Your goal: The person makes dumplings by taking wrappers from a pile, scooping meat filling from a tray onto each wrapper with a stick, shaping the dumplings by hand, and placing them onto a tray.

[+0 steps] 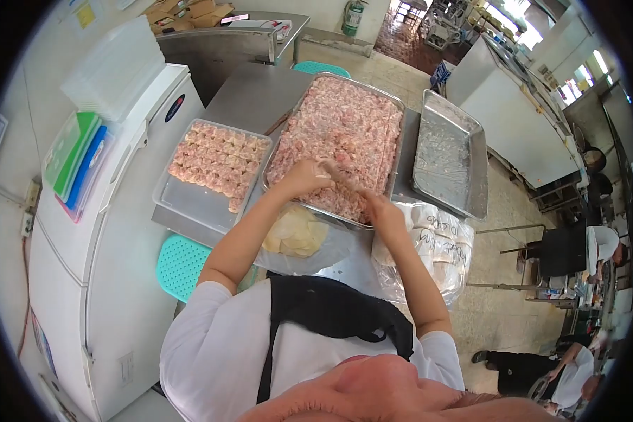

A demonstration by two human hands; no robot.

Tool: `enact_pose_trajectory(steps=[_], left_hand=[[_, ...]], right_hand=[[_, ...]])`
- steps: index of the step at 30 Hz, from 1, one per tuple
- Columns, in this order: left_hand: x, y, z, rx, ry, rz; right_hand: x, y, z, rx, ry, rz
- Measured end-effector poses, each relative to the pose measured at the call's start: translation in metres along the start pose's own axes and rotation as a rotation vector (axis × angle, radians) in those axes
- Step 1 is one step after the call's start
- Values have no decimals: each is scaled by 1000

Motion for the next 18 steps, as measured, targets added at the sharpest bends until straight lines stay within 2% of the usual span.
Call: enact_pose_trajectory(steps=[1,2,4,5,6,7,8,10,11,13,14,16,18], left_hand=[[2,-1,3,61,8,-41],[1,1,-2,65,6,-36],[-6,-3,-17,-296,-10,-90],[-10,-4,-17,-296,-8,-91],[-21,4,6,-128,-131,-8],[-30,10,25,39,-252,77],[-30,11,28,37,-251,79],[-30,5,46,153,-473,-23],[-27,6,47,151,-471,-20],[-23,2,51,363,-452,-9],[-21,0,51,362,-449,-3],[-12,-2,33,369,-250,6],[0,-3,2,278,-215,91]], right_hand=[[2,3,18,-168,-237,-194],[-1,13,22,-169,-233,-189],[-12,31,16,-8,-171,-240],[-19,47,11,62,-235,-261],[-24,63,-1,63,-236,-260],[-28,76,-14,265,-155,-227],[-30,82,-22,467,-73,-193],[-23,64,-36,497,8,-225],[-21,55,-41,527,89,-255],[-14,39,-27,528,97,-315],[-9,35,-20,527,108,-370],[-6,50,-21,497,95,-386],[-8,70,-25,-3,-79,-173]])
Point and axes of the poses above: each hand's wrist, its own x-axis towards the middle knuckle, its own y-axis out of the back of the hand, z = x × y, the point moved 6 cm from there along x, towards the middle knuckle, and after that the axes turned 15 degrees about -z, right-handed, at the moved point
